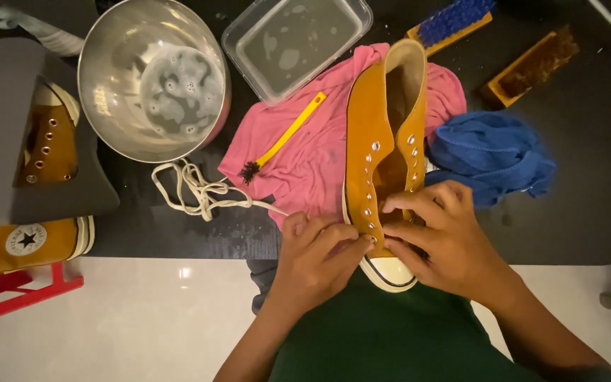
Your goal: The person laces a tan high-top sneaker by threading white laces through the eyelets in a crisscross pattern. The shoe is placed on a pink cloth on a table, and the person pulls the laces tight as they work up the shoe.
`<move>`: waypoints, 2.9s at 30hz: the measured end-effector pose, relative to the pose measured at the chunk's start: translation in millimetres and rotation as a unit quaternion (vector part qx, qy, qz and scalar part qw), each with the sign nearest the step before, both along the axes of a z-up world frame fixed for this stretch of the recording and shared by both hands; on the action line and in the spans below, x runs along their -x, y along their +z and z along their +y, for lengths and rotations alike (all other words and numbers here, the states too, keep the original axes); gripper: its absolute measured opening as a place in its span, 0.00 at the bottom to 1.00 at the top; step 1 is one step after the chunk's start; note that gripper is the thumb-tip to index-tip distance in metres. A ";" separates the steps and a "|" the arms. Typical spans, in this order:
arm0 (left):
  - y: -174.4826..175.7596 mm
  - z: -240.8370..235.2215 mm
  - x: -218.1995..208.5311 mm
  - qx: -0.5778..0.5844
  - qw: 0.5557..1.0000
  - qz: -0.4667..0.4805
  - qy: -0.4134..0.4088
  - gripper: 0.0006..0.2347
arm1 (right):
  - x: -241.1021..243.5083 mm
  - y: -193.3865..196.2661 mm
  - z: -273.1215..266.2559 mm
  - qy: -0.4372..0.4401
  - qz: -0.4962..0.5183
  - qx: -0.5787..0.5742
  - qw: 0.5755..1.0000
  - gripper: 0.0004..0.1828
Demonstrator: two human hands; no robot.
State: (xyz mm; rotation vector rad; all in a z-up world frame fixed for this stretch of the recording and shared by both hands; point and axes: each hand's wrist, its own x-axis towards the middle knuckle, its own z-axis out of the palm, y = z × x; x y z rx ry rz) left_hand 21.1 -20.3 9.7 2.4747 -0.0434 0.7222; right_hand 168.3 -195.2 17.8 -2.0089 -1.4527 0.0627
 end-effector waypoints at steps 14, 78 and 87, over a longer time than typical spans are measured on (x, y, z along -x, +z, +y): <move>35.2 -11.0 -25.1 -0.103 0.991 0.074 0.041 0.11 | 15.5 23.1 -15.2 -0.107 -0.156 0.060 0.980 0.02; 13.2 -31.3 -32.1 -0.034 0.997 0.024 -0.066 0.03 | 34.6 -18.6 -28.4 -0.169 0.226 -0.236 0.930 0.08; 0.2 -22.5 -32.3 0.226 0.971 0.047 -0.066 0.05 | 29.1 -13.3 -31.5 -0.133 0.264 -0.231 0.927 0.08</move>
